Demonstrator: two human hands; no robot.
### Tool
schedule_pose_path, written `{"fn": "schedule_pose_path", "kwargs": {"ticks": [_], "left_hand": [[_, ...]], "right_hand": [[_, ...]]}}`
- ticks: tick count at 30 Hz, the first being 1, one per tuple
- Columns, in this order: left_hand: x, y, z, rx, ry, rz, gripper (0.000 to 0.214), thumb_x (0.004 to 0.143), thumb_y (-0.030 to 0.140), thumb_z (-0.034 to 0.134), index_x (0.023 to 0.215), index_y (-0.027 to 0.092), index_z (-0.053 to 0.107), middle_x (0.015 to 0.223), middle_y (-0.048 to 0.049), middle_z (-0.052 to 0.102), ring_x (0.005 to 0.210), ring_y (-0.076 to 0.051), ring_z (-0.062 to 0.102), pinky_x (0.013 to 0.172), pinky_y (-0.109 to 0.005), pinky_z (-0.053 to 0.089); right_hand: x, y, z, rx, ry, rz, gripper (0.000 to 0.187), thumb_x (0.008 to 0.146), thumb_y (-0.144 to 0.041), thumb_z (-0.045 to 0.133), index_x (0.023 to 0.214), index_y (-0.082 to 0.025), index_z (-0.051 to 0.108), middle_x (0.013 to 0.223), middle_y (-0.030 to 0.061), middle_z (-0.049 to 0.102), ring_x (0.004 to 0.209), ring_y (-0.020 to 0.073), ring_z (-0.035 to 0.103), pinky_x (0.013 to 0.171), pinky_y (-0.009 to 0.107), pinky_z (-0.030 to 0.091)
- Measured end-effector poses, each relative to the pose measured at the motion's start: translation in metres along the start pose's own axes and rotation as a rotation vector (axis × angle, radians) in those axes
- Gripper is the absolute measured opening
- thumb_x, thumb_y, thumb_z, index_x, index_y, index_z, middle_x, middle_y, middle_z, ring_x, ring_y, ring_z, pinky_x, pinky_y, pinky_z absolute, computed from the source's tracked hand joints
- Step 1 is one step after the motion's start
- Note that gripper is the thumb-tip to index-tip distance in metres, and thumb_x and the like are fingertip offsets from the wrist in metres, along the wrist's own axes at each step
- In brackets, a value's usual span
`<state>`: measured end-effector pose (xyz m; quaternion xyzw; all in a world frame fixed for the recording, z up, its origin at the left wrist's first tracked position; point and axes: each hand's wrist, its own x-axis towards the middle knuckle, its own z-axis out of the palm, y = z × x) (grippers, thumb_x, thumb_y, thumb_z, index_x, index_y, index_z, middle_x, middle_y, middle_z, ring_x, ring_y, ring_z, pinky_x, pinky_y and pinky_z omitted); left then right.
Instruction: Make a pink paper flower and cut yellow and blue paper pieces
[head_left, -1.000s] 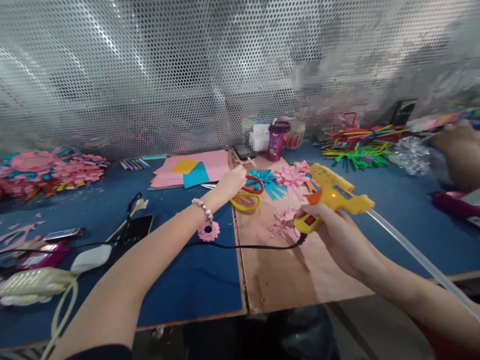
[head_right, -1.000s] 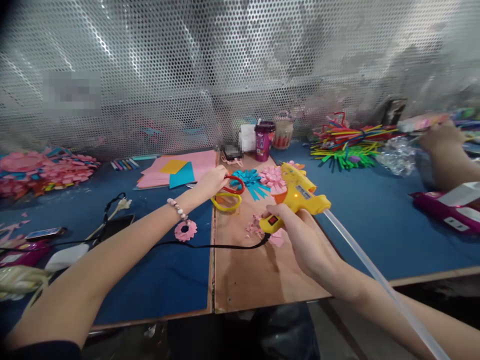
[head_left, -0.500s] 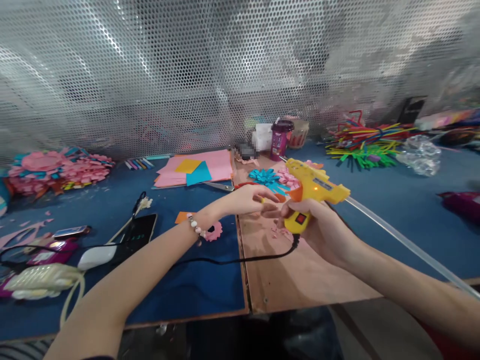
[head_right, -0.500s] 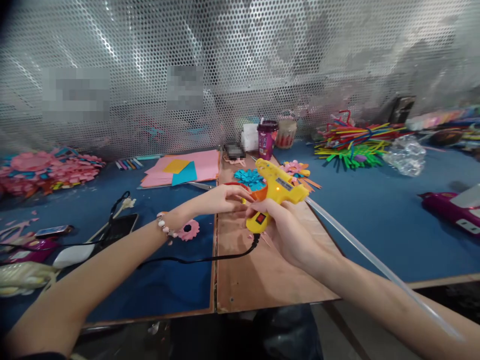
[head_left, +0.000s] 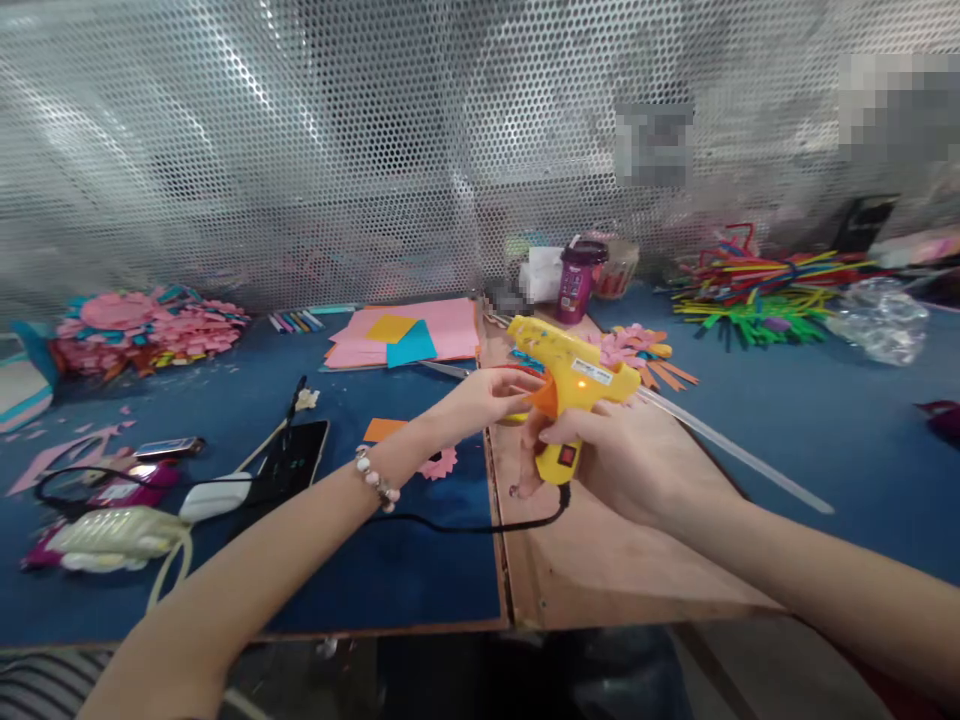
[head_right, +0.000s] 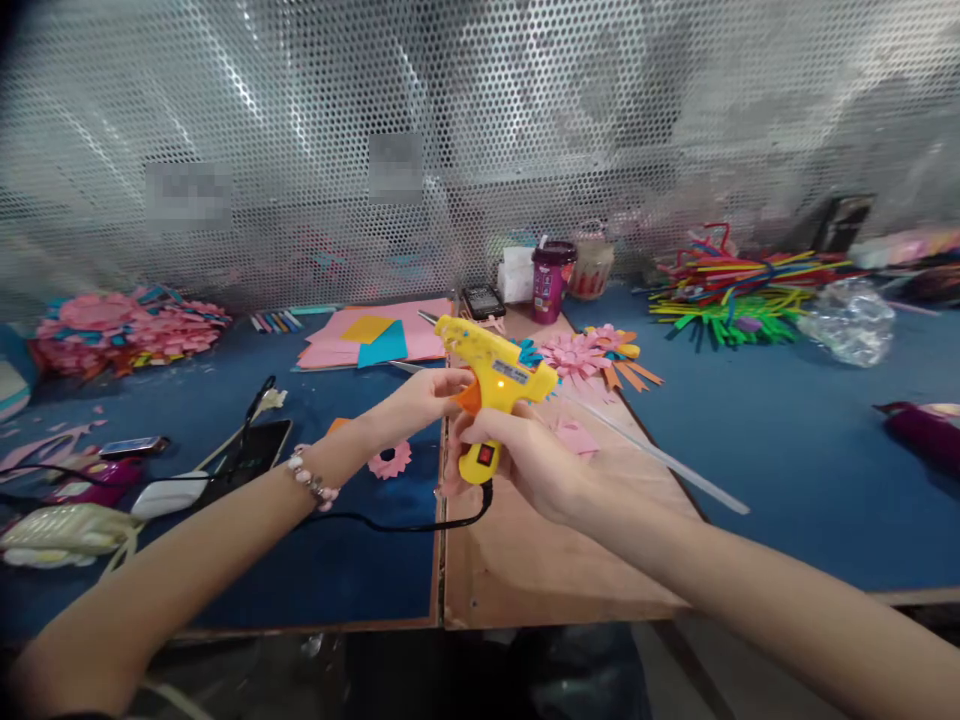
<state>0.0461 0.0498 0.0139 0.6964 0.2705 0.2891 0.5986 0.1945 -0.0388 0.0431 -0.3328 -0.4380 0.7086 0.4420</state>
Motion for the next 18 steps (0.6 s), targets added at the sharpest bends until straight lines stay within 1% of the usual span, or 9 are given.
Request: {"fn": "schedule_pose_path", "kwargs": {"ticks": [2,4,6,8,10,13,15,18], "left_hand": [[-0.013,0.000,-0.003,-0.102,0.113,0.007,0.026,0.076,0.024,0.067,0.100,0.016,0.068,0.105,-0.0077,0.069,0.095,-0.017,0.062,0.085,-0.032,0.047],[-0.026,0.001,-0.005,-0.265,0.202,0.041,0.021,0.077,0.025,0.065,0.095,0.015,0.070,0.104,-0.0081,0.069,0.094,-0.017,0.062,0.083,-0.030,0.047],[-0.037,0.003,-0.007,-0.423,0.228,0.078,0.022,0.077,0.024,0.063,0.093,0.013,0.072,0.103,-0.0107,0.069,0.094,-0.019,0.062,0.082,-0.031,0.047],[-0.045,0.005,-0.008,-0.522,0.237,0.090,0.023,0.075,0.022,0.063,0.093,0.011,0.072,0.100,-0.0122,0.070,0.094,-0.020,0.062,0.082,-0.031,0.047],[-0.048,0.007,-0.008,-0.557,0.296,0.081,0.019,0.074,0.021,0.065,0.089,0.012,0.073,0.095,-0.0108,0.071,0.090,-0.019,0.063,0.081,-0.031,0.047],[-0.046,0.006,-0.005,-0.577,0.410,0.050,0.009,0.070,0.020,0.072,0.077,0.014,0.074,0.084,-0.0069,0.072,0.083,-0.016,0.064,0.079,-0.030,0.047],[-0.043,0.004,-0.002,-0.586,0.448,0.037,0.008,0.067,0.021,0.075,0.072,0.015,0.073,0.079,-0.0053,0.071,0.081,-0.015,0.064,0.078,-0.030,0.047],[-0.038,-0.001,0.001,-0.522,0.473,0.004,0.013,0.065,0.024,0.077,0.072,0.015,0.073,0.080,-0.0052,0.072,0.079,-0.014,0.064,0.078,-0.029,0.047]], "right_hand": [[0.006,0.004,0.002,-0.004,-0.009,0.012,0.009,0.064,-0.011,0.050,0.066,-0.013,0.059,0.056,0.0025,0.061,0.048,0.0168,0.061,0.053,0.028,0.048],[0.012,0.008,0.003,-0.029,-0.035,0.032,0.009,0.066,-0.012,0.051,0.066,-0.012,0.059,0.056,0.0027,0.061,0.049,0.0185,0.063,0.052,0.027,0.048],[0.017,0.012,0.003,-0.048,-0.055,0.052,0.007,0.067,-0.014,0.052,0.067,-0.012,0.059,0.056,0.0032,0.062,0.048,0.0202,0.064,0.052,0.028,0.049],[0.020,0.015,0.004,-0.060,-0.075,0.064,0.006,0.067,-0.014,0.052,0.065,-0.013,0.057,0.056,0.0038,0.063,0.048,0.0212,0.064,0.053,0.029,0.049],[0.022,0.017,0.006,-0.074,-0.091,0.067,0.005,0.067,-0.014,0.051,0.064,-0.013,0.055,0.055,0.0042,0.063,0.048,0.0216,0.064,0.053,0.030,0.049],[0.022,0.018,0.008,-0.083,-0.103,0.069,0.006,0.068,-0.014,0.050,0.065,-0.013,0.054,0.054,0.0047,0.063,0.048,0.0211,0.064,0.053,0.029,0.048],[0.021,0.018,0.008,-0.084,-0.097,0.065,0.007,0.069,-0.014,0.049,0.065,-0.013,0.054,0.053,0.0050,0.062,0.048,0.0204,0.063,0.052,0.027,0.047],[0.017,0.013,0.007,-0.072,-0.083,0.063,0.007,0.068,-0.015,0.050,0.065,-0.013,0.056,0.052,0.0048,0.062,0.047,0.0197,0.063,0.051,0.027,0.047]]}}
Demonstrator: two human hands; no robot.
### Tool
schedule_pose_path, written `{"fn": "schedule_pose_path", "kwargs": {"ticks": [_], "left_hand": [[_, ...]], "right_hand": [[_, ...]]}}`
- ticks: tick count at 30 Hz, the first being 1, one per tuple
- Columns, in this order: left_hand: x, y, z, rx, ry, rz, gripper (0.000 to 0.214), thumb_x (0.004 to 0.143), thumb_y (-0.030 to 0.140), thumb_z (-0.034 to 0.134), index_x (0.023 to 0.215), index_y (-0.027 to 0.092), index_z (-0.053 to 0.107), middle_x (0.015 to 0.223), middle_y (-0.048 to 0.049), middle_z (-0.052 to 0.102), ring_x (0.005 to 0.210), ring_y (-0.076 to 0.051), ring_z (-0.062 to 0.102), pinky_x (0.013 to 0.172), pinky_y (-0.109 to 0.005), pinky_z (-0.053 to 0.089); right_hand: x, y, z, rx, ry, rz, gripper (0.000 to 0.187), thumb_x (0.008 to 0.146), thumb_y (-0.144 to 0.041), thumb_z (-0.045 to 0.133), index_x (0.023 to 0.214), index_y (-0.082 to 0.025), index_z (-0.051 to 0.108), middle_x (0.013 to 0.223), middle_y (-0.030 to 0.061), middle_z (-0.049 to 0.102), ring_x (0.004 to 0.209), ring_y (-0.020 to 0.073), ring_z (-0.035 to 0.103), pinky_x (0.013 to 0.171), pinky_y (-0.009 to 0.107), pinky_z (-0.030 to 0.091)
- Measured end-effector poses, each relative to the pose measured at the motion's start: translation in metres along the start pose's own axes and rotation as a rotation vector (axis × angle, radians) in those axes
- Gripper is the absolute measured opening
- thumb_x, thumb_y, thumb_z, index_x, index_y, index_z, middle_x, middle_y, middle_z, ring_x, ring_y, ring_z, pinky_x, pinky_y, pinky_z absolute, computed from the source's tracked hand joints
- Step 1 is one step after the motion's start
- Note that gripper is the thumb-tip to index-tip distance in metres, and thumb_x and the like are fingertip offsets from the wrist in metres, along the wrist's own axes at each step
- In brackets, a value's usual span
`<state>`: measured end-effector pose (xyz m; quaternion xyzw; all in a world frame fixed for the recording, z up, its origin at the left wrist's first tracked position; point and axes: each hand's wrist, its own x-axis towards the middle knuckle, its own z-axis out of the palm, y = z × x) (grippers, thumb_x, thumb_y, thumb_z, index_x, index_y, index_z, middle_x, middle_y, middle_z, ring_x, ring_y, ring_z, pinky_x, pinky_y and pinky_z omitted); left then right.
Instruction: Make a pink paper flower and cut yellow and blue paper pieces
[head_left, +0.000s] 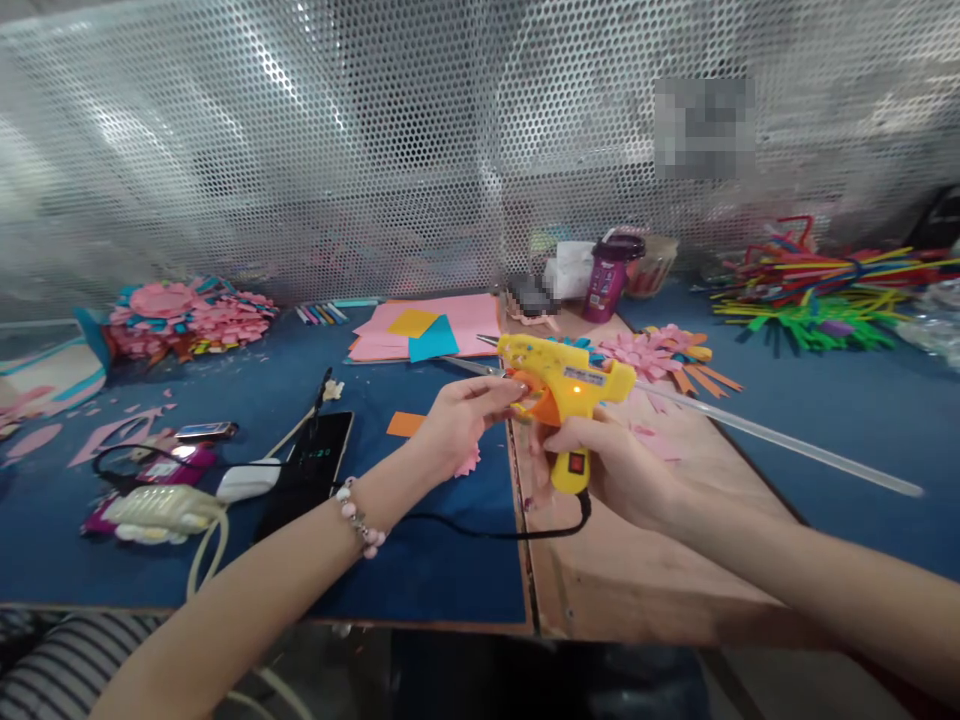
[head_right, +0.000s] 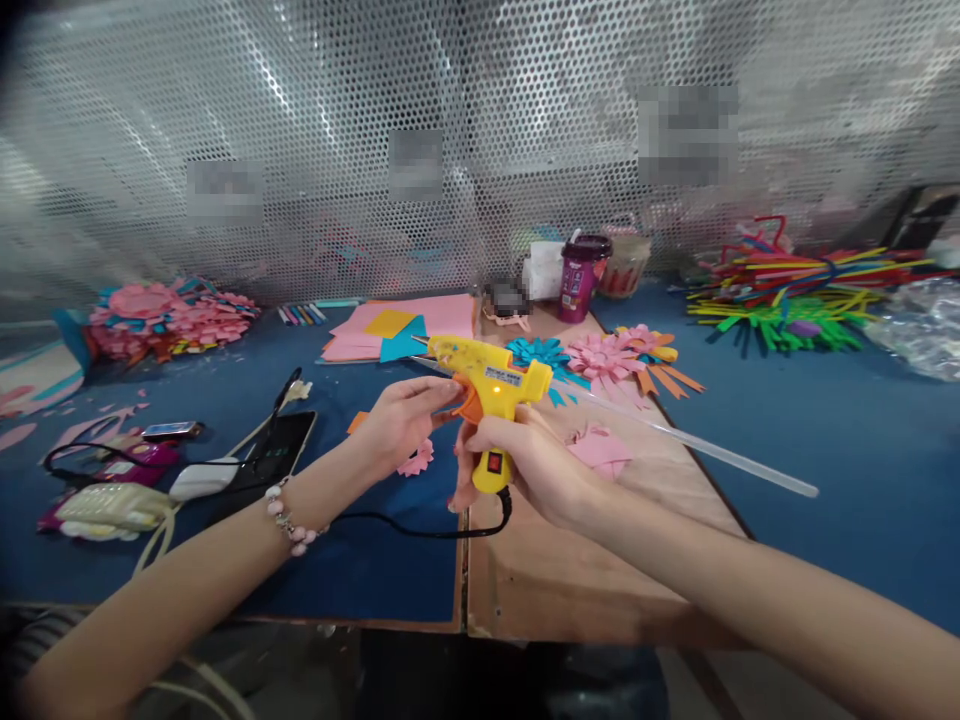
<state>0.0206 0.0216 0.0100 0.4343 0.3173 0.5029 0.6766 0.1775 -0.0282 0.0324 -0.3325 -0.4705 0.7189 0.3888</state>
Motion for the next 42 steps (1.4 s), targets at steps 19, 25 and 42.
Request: {"fn": "schedule_pose_path", "kwargs": {"ticks": [19,25,42], "left_hand": [[0.030,0.036,-0.011,1.219,-0.365,0.433,0.043,0.075,0.024,0.067,0.117,0.015,0.061,0.125,-0.0113,0.060,0.114,-0.022,0.056,0.092,-0.036,0.046],[0.012,0.047,-0.006,1.461,-0.473,0.640,0.086,0.065,0.047,0.076,0.138,0.019,0.040,0.145,-0.0132,0.040,0.133,-0.028,0.035,0.109,-0.045,0.026],[-0.085,0.004,-0.070,1.941,0.232,0.355,0.060,0.089,0.049,0.044,0.136,0.013,0.040,0.139,-0.0130,0.047,0.126,-0.026,0.045,0.102,-0.039,0.040]], "right_hand": [[-0.037,-0.023,-0.005,0.038,0.165,-0.064,0.003,0.062,-0.012,0.055,0.063,-0.012,0.058,0.058,0.0044,0.059,0.049,0.0180,0.060,0.054,0.030,0.048],[-0.036,-0.015,-0.011,-0.017,0.121,-0.098,0.006,0.069,-0.014,0.053,0.072,-0.014,0.058,0.062,0.0033,0.062,0.052,0.0201,0.063,0.054,0.030,0.048],[-0.001,0.004,-0.007,-0.560,0.048,0.310,0.020,0.082,-0.032,0.045,0.094,-0.016,0.048,0.035,-0.0065,0.048,0.027,0.0127,0.046,0.029,0.018,0.037]]}}
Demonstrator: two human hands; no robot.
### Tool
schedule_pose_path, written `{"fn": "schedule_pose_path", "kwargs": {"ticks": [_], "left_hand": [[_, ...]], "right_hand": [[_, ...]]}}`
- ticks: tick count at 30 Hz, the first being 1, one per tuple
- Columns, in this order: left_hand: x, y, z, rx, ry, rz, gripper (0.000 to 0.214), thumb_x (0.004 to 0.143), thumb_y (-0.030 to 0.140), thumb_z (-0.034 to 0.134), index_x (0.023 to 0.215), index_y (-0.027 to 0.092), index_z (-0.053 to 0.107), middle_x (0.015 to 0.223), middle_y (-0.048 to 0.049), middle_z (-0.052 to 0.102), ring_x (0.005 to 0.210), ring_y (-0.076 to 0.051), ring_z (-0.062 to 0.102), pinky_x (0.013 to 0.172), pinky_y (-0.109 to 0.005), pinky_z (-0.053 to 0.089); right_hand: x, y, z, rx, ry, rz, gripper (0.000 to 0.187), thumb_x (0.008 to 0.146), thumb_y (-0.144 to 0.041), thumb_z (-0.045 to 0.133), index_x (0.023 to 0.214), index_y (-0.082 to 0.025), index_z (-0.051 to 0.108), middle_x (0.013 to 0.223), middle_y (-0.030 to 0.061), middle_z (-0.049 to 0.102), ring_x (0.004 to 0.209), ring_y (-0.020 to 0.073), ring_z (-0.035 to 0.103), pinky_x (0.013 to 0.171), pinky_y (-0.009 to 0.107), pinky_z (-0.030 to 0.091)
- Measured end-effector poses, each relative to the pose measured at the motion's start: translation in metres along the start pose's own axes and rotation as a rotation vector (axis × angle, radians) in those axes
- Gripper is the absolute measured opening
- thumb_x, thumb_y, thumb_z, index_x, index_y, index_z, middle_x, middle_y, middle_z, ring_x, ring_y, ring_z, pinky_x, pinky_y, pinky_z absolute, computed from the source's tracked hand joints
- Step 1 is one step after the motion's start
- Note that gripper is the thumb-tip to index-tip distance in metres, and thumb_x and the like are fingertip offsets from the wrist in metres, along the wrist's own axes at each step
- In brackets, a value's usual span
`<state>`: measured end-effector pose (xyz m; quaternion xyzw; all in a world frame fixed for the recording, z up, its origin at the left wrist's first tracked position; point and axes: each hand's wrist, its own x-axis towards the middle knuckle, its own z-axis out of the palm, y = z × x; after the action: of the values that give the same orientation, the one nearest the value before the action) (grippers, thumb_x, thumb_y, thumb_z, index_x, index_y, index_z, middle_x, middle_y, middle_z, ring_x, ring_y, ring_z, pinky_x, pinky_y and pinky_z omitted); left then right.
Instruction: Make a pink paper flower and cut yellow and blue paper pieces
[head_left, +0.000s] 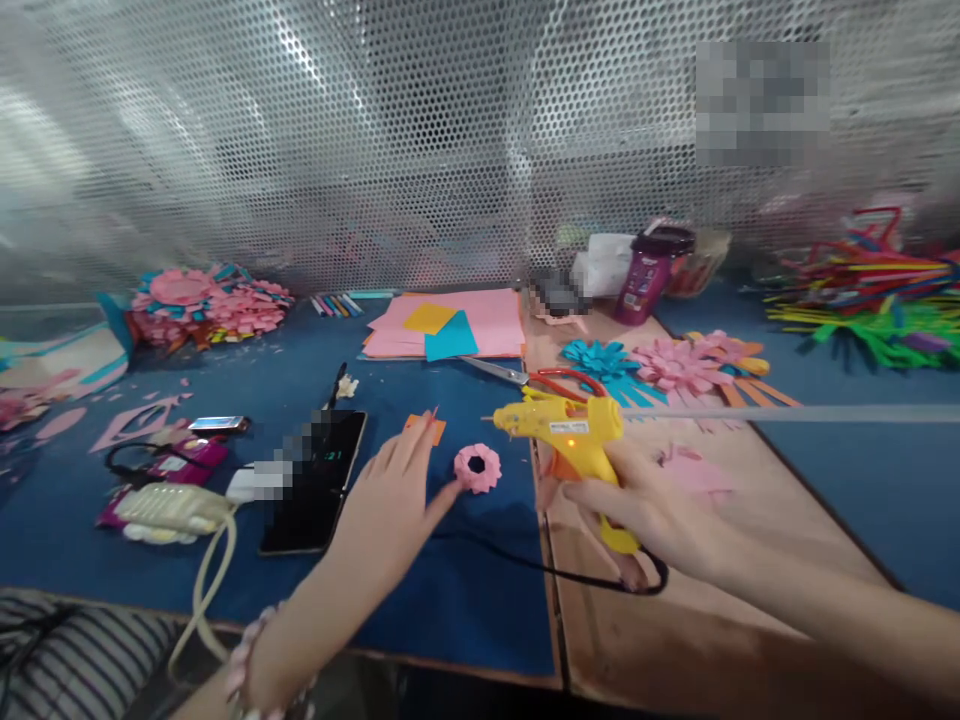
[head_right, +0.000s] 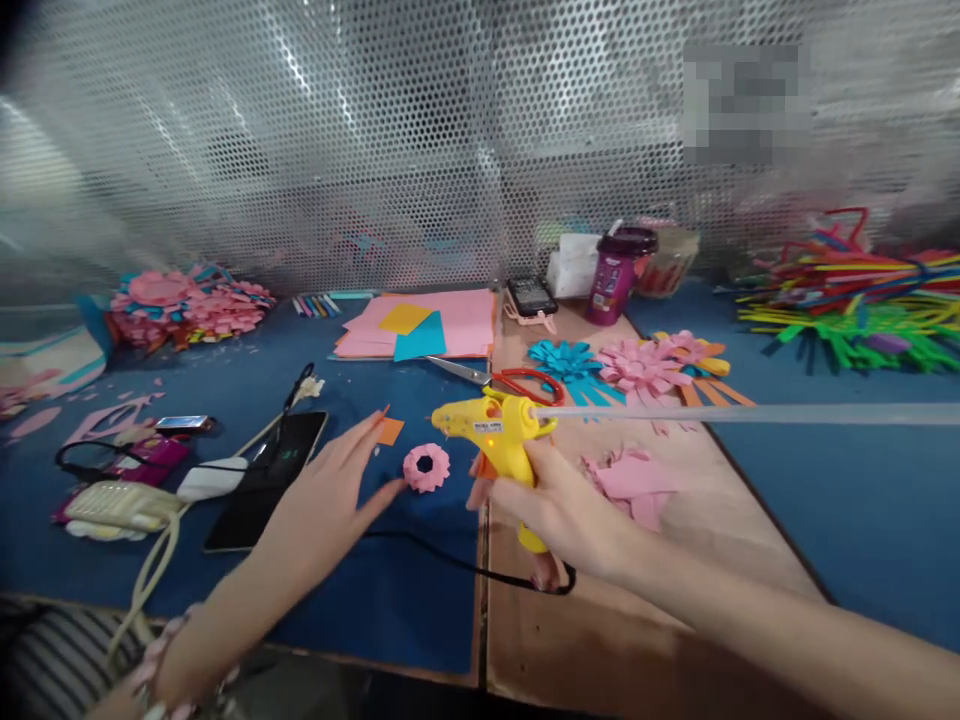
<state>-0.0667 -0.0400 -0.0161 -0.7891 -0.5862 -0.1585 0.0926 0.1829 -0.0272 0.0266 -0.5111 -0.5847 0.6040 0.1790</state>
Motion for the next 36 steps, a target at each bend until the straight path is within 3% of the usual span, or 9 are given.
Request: {"fn": "schedule_pose_path", "kwargs": {"ticks": [2,5,13,28,36], "left_hand": [[-0.015,0.003,0.000,0.043,0.007,-0.027,0.067,0.087,0.055,0.044,0.139,0.013,0.035,0.142,-0.0134,0.044,0.127,-0.028,0.044,0.102,-0.041,0.040],[-0.029,0.008,0.003,0.083,0.029,-0.027,0.068,0.087,0.055,0.043,0.141,0.014,0.033,0.141,-0.0116,0.045,0.130,-0.029,0.040,0.101,-0.042,0.041],[-0.035,0.015,0.025,0.143,0.036,0.042,0.062,0.090,0.042,0.043,0.143,0.012,0.031,0.148,-0.0047,0.035,0.136,-0.034,0.028,0.103,-0.049,0.038],[-0.039,0.013,0.027,0.154,0.010,0.094,0.059,0.090,0.037,0.041,0.144,0.017,0.031,0.149,0.0017,0.029,0.133,-0.032,0.034,0.102,-0.048,0.036],[-0.038,0.012,0.027,0.121,-0.007,0.082,0.061,0.090,0.039,0.039,0.146,0.019,0.026,0.148,0.0004,0.032,0.133,-0.031,0.034,0.102,-0.048,0.036]], "right_hand": [[0.000,-0.001,-0.001,-0.051,-0.026,0.046,0.024,0.083,-0.033,0.045,0.101,-0.018,0.049,0.036,-0.0078,0.047,0.026,0.0109,0.044,0.026,0.015,0.033],[0.000,0.000,-0.001,-0.149,-0.075,0.142,0.021,0.085,-0.035,0.045,0.097,-0.017,0.050,0.037,-0.0073,0.044,0.026,0.0082,0.043,0.025,0.012,0.029],[0.009,-0.002,-0.001,-0.271,-0.099,0.321,0.016,0.081,-0.031,0.049,0.091,-0.019,0.045,0.043,-0.0071,0.047,0.027,0.0084,0.044,0.025,0.013,0.031],[0.013,-0.017,0.001,-0.362,-0.087,0.233,0.009,0.075,-0.026,0.048,0.081,-0.018,0.048,0.037,-0.0074,0.041,0.025,0.0093,0.041,0.024,0.015,0.029],[0.015,-0.013,0.000,-0.356,-0.135,0.283,0.012,0.077,-0.029,0.047,0.084,-0.019,0.047,0.034,-0.0085,0.038,0.025,0.0093,0.039,0.025,0.015,0.029]]}}
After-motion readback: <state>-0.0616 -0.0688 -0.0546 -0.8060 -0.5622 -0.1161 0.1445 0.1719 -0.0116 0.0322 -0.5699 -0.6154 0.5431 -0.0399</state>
